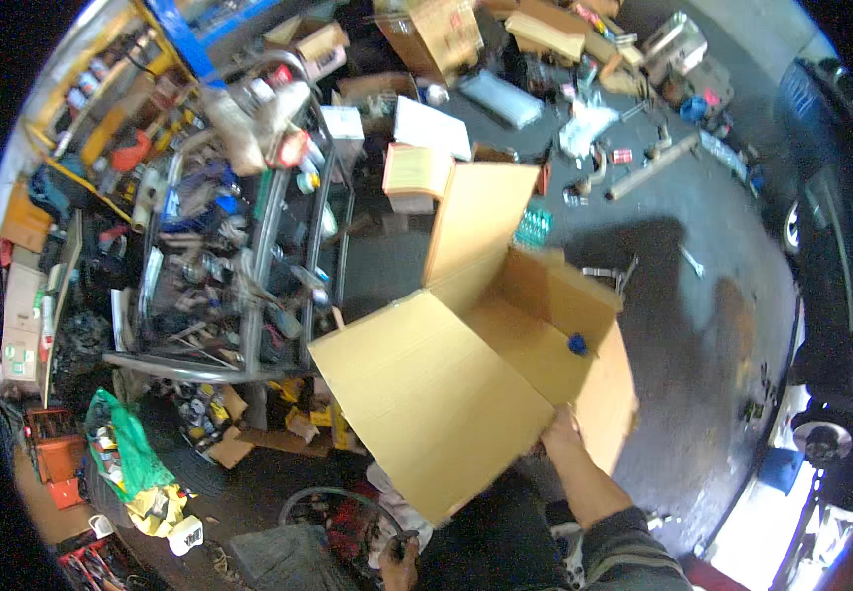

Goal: The person retrieves small metal parts from a plastic bag and places them into a white bucket. They then walk to a tool cart, open a green socket set case, and select a socket to attach to a ratchet handle. The person continues to sort through boxes and tool drawers, handling various small parts and tools.

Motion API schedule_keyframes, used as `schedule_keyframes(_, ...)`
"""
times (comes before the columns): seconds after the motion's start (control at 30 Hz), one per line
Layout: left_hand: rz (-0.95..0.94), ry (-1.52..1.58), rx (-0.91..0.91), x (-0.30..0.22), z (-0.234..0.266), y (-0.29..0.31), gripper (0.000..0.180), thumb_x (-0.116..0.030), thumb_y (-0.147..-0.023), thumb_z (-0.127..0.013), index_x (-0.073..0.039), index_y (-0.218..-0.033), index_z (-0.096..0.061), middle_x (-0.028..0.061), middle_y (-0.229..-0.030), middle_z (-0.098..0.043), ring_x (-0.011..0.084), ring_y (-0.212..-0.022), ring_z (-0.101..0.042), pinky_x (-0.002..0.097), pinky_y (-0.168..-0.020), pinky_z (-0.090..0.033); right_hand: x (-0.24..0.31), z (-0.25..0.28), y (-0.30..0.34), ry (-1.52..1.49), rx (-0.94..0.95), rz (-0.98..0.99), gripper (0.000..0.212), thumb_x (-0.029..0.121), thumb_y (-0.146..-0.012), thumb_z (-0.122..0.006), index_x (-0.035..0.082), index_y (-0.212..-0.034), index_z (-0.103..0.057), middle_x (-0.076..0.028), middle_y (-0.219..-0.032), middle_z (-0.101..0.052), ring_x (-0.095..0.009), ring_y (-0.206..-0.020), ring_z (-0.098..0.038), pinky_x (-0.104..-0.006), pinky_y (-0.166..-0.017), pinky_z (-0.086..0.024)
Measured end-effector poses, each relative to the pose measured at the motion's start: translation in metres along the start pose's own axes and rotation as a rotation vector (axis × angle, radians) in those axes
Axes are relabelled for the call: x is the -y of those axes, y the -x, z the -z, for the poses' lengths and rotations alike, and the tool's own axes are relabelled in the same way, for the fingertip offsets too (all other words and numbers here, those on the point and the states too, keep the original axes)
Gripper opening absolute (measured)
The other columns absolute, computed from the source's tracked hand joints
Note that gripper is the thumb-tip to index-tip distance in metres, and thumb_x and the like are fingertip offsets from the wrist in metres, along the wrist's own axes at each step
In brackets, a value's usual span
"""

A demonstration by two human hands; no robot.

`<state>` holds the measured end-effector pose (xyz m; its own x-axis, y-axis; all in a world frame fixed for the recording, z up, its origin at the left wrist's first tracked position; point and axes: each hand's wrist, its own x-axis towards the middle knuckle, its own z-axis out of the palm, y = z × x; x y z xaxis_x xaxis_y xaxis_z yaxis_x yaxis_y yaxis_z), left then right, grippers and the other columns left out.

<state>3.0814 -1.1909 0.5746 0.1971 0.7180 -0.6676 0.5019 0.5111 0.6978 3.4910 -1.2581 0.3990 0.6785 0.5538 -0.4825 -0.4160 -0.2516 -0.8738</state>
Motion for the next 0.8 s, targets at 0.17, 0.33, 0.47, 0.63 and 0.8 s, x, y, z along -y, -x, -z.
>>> schedule_keyframes(0.17,-0.104,0.054,-0.077,-0.072,0.032,-0.014,0.031,-0.025,-0.096,-0.068,0.005,-0.101,-0.067,0.0063,-0.073,-0.061,0.0138,-0.064,-0.053,0.0318,-0.058,-0.041,0.145,0.021,0.059,-0.604,-0.309,-0.377,0.043,0.034,-0.104,-0.047,0.004,-0.134,-0.056,-0.016,-0.126,-0.066,-0.03,-0.114,-0.065,-0.045,-0.098,-0.055)
schedule_keyframes(0.33,-0.149,0.247,-0.079,-0.116,0.054,-0.045,0.026,-0.019,-0.097,-0.066,0.006,-0.105,-0.068,0.0065,-0.078,-0.064,0.0117,-0.07,-0.054,0.0305,-0.063,-0.044,0.231,0.046,0.061,-0.667,-0.313,-0.224,0.041,0.032,-0.1,-0.051,0.005,-0.129,-0.06,-0.016,-0.119,-0.069,-0.033,-0.106,-0.068,-0.0476,-0.092,-0.058)
schedule_keyframes(0.47,-0.234,0.232,-0.077,-0.139,0.064,-0.069,0.026,-0.019,-0.097,-0.067,0.005,-0.107,-0.068,0.0068,-0.083,-0.066,0.0132,-0.074,-0.056,0.0319,-0.067,-0.046,0.291,0.02,0.04,-0.394,-0.298,0.214,0.036,0.028,-0.098,-0.053,0.003,-0.121,-0.065,-0.017,-0.114,-0.071,-0.032,-0.102,-0.069,-0.0471,-0.093,-0.058)
schedule_keyframes(0.63,-0.227,0.176,-0.14,-0.164,0.053,-0.128,0.031,-0.024,-0.096,-0.067,0.004,-0.107,-0.068,0.0088,-0.082,-0.067,0.0161,-0.077,-0.06,0.033,-0.071,-0.048,0.387,0.025,-0.125,-0.625,-0.357,0.036,0.036,0.035,-0.095,-0.058,0.005,-0.111,-0.067,-0.014,-0.11,-0.073,-0.033,-0.1,-0.07,-0.0469,-0.097,-0.055)
schedule_keyframes(0.8,-0.222,0.275,-0.156,-0.21,0.035,-0.204,0.033,-0.026,-0.093,-0.068,0.003,-0.106,-0.069,0.0142,-0.087,-0.068,0.018,-0.082,-0.062,0.0334,-0.077,-0.049,0.507,0.008,-0.351,-0.139,-0.319,0.284,0.032,0.023,-0.097,-0.051,0.01,-0.125,-0.057,-0.009,-0.116,-0.066,-0.025,-0.101,-0.065,-0.0342,-0.09,-0.054)
